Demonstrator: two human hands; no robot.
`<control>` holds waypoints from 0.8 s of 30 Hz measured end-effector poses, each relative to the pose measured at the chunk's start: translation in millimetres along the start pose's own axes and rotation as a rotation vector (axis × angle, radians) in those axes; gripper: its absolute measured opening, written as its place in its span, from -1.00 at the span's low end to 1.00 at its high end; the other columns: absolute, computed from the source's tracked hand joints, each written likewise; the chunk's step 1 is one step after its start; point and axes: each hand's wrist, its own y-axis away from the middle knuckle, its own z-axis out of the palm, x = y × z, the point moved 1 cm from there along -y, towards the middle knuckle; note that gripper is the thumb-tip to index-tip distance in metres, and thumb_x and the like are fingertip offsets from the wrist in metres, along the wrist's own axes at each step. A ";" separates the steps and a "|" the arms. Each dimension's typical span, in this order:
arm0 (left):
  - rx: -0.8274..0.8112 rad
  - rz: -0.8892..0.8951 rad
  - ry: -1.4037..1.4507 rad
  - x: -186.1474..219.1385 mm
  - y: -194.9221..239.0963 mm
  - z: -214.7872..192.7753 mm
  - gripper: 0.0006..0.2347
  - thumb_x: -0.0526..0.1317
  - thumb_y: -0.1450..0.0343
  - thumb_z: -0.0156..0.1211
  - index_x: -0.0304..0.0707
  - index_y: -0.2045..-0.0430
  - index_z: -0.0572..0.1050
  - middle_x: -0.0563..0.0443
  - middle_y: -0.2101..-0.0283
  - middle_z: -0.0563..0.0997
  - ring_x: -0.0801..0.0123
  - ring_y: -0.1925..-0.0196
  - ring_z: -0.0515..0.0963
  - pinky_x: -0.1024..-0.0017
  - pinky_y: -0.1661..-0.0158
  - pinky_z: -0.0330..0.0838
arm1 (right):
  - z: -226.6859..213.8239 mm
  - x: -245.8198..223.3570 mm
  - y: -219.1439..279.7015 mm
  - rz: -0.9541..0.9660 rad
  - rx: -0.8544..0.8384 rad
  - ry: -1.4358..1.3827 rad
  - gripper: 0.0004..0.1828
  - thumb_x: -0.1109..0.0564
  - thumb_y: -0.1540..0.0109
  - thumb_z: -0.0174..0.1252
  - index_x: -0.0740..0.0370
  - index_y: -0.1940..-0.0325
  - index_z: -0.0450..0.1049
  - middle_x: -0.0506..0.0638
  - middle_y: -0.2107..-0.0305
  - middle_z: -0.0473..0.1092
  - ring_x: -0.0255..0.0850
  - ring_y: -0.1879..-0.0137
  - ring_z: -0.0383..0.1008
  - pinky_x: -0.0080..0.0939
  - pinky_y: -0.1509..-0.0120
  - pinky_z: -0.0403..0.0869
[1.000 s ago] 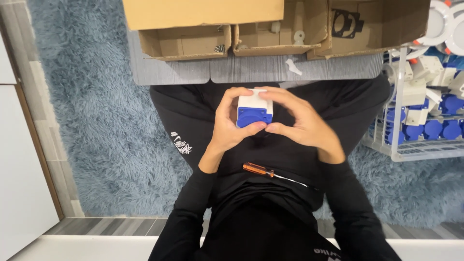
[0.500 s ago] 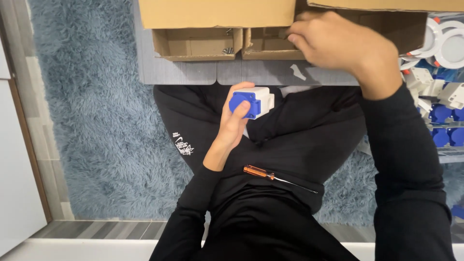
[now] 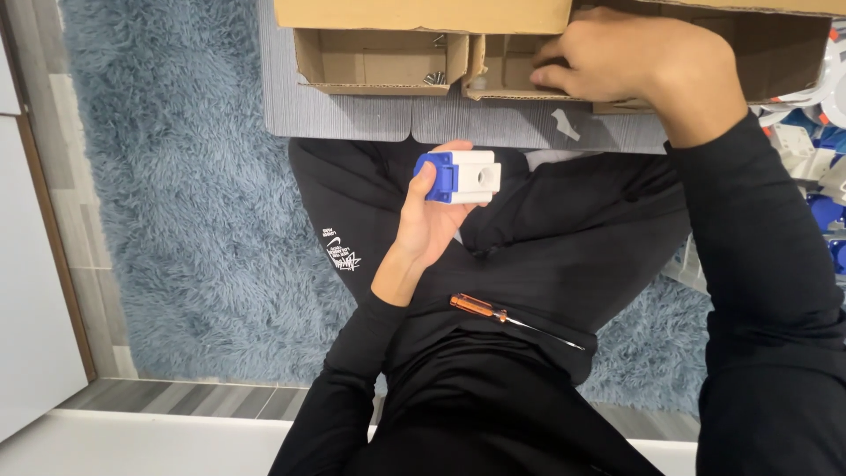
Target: The person is using a screwdriver to work on small blue battery components, loosening or tightening screws and handling the parts.
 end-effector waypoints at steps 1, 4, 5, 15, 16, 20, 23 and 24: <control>-0.006 -0.003 0.005 0.1 0.6 0.4 -0.48 0.02 -0.59 0.17 -0.38 -0.36 0.35 -0.36 -0.22 0.53 0.00 -0.15 0.60 0.20 -0.10 0.53 | -0.4 -0.7 1.5 0.012 0.014 0.012 -0.64 0.00 -0.44 0.20 0.19 -0.21 0.71 0.16 0.12 0.70 0.22 0.19 0.74 0.13 -0.04 0.67; -0.006 -0.012 0.017 -0.7 0.0 0.8 -0.50 -0.01 -0.61 0.13 -0.39 -0.37 0.34 -0.37 -0.23 0.52 -0.02 -0.16 0.61 0.20 -0.11 0.54 | -1.6 -3.1 6.7 0.021 0.036 0.019 -0.67 0.08 -0.39 0.26 0.15 -0.20 0.72 0.11 0.13 0.70 0.15 0.21 0.74 0.12 0.01 0.69; -0.007 -0.012 0.017 -0.5 -0.1 1.4 -0.50 -0.01 -0.61 0.13 -0.39 -0.37 0.34 -0.37 -0.23 0.52 -0.02 -0.16 0.61 0.20 -0.11 0.54 | 1.1 -1.1 7.4 0.022 0.037 0.019 -0.67 0.08 -0.39 0.26 0.15 -0.20 0.72 0.11 0.13 0.70 0.15 0.21 0.74 0.12 0.01 0.69; -0.017 0.000 0.011 1.6 2.0 1.2 -0.49 0.00 -0.60 0.16 -0.41 -0.37 0.34 -0.37 -0.21 0.53 -0.03 -0.14 0.63 0.21 -0.09 0.55 | -8.8 -7.9 56.2 -0.003 0.404 0.082 -0.90 0.18 -0.40 0.36 0.21 0.01 0.62 0.05 0.18 0.60 0.08 0.23 0.63 0.05 0.14 0.58; -0.011 0.001 0.007 1.5 2.3 0.5 -0.48 0.00 -0.60 0.15 -0.41 -0.37 0.34 -0.37 -0.21 0.53 -0.04 -0.14 0.63 0.21 -0.10 0.54 | -7.9 -7.9 64.0 -0.047 0.513 0.138 -0.91 0.20 -0.43 0.37 0.17 0.02 0.58 0.01 0.16 0.56 0.01 0.22 0.59 -0.02 0.18 0.55; -0.003 0.010 -0.008 1.0 2.8 -2.7 -0.48 0.01 -0.59 0.18 -0.39 -0.37 0.35 -0.36 -0.20 0.54 -0.02 -0.14 0.62 0.22 -0.10 0.53 | -23.0 -36.3 110.8 -0.069 0.625 0.117 -0.82 0.20 -0.51 0.48 0.22 -0.13 0.59 0.02 0.04 0.60 -0.05 0.06 0.66 -0.04 0.06 0.56; -0.013 0.018 -0.023 0.5 1.4 -4.9 -0.48 0.00 -0.59 0.19 -0.37 -0.38 0.33 -0.34 -0.21 0.53 0.00 -0.15 0.61 0.22 -0.12 0.52 | -17.6 -52.9 132.8 -0.193 0.657 -0.258 -0.75 0.52 -0.45 0.50 0.54 -0.16 0.61 0.22 -0.06 0.55 -0.08 0.05 0.56 -0.08 -0.09 0.51; -0.043 0.024 -0.017 -0.8 1.8 -5.7 -0.48 -0.01 -0.59 0.22 -0.35 -0.39 0.32 -0.33 -0.22 0.53 0.03 -0.18 0.60 0.21 -0.15 0.51 | -7.7 -57.9 138.3 -0.162 0.716 -0.398 -0.80 0.52 -0.42 0.52 0.50 -0.02 0.62 0.23 -0.09 0.59 -0.10 0.06 0.50 -0.15 0.02 0.40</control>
